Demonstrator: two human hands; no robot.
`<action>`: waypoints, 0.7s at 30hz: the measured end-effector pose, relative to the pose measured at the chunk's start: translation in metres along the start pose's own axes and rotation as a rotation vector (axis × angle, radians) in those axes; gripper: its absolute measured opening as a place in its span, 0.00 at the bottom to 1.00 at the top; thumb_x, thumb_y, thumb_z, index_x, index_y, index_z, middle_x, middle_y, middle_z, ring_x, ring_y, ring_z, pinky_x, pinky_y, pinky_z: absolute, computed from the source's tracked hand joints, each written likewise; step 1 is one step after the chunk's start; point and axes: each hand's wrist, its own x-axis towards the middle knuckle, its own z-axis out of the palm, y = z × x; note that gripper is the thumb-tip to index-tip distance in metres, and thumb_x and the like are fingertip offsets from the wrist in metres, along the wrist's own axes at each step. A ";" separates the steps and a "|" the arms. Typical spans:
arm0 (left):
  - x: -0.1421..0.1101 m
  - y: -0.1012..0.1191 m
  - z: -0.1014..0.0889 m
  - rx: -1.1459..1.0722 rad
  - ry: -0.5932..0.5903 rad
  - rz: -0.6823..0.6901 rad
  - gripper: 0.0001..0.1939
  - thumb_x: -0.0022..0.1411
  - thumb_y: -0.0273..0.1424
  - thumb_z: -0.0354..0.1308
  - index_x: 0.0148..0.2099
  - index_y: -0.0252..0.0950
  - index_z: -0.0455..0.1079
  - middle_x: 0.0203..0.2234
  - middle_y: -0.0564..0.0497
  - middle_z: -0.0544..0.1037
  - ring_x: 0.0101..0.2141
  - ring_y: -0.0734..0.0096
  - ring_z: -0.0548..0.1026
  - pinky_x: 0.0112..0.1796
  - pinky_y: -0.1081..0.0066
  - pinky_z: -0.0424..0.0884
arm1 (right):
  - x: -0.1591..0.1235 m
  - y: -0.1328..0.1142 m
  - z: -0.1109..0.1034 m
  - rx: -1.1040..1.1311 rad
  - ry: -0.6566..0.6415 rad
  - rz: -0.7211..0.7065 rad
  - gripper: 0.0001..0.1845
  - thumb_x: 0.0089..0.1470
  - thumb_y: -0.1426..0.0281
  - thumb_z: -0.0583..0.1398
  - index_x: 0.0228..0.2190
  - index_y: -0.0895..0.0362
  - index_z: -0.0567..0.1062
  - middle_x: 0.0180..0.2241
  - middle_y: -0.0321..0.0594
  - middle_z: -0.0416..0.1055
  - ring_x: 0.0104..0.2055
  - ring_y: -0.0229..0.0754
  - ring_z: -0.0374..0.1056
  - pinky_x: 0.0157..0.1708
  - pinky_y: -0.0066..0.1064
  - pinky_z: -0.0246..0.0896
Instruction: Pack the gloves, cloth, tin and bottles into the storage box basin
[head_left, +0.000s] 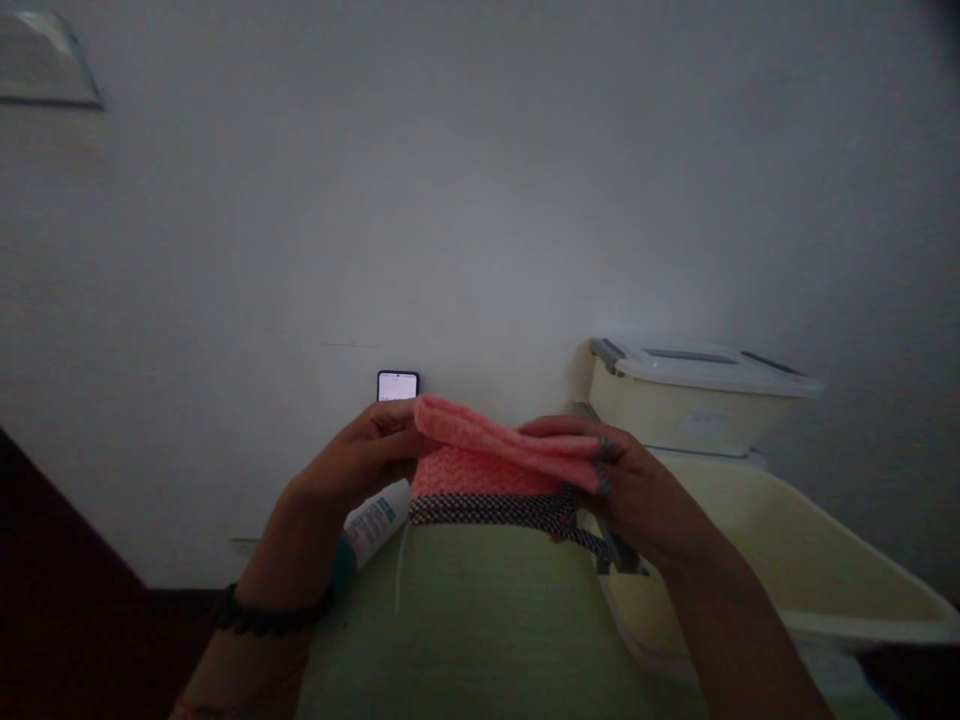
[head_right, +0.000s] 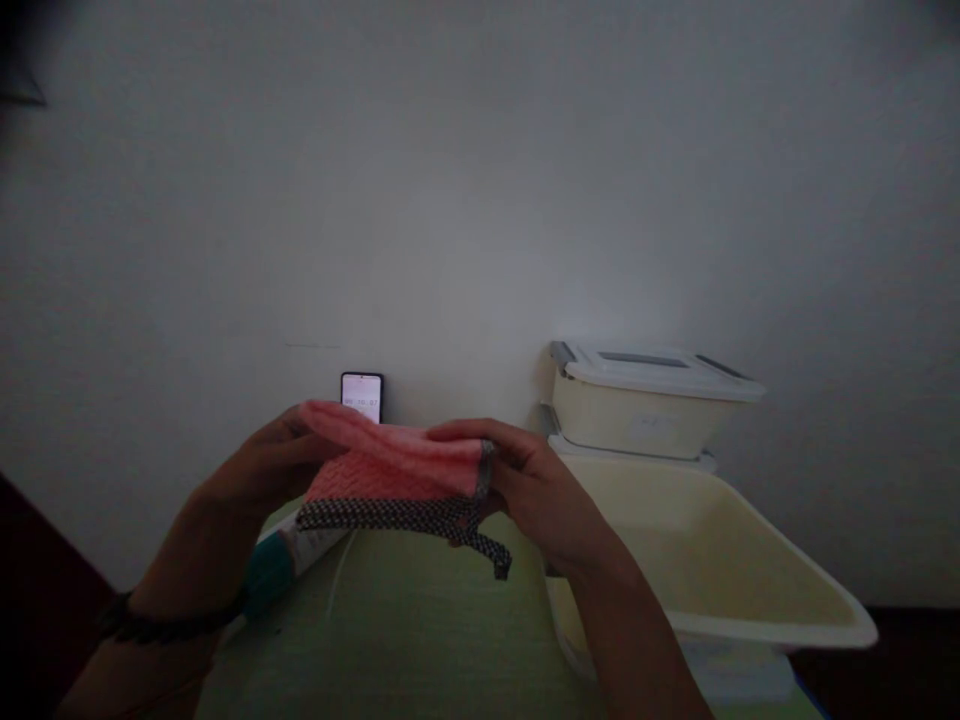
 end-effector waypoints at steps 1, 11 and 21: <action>-0.001 0.000 0.000 0.002 -0.005 0.026 0.06 0.46 0.29 0.62 0.31 0.37 0.76 0.22 0.52 0.77 0.22 0.76 0.73 0.24 0.77 0.69 | -0.001 -0.001 -0.001 0.003 -0.023 -0.010 0.09 0.49 0.70 0.60 0.35 0.53 0.76 0.26 0.35 0.72 0.23 0.31 0.67 0.21 0.23 0.66; -0.003 0.014 0.007 0.119 -0.132 0.138 0.13 0.51 0.40 0.59 0.25 0.34 0.71 0.20 0.52 0.71 0.23 0.75 0.69 0.24 0.77 0.67 | -0.007 -0.013 0.001 -0.094 -0.015 -0.184 0.14 0.53 0.64 0.52 0.29 0.55 0.77 0.32 0.39 0.72 0.33 0.38 0.66 0.32 0.28 0.62; 0.001 0.013 0.019 0.370 -0.077 0.018 0.23 0.48 0.23 0.63 0.46 0.38 0.62 0.31 0.56 0.70 0.32 0.77 0.71 0.32 0.78 0.70 | -0.001 -0.005 0.001 -0.542 0.223 -0.079 0.28 0.44 0.66 0.64 0.47 0.48 0.62 0.32 0.32 0.62 0.28 0.32 0.60 0.27 0.24 0.60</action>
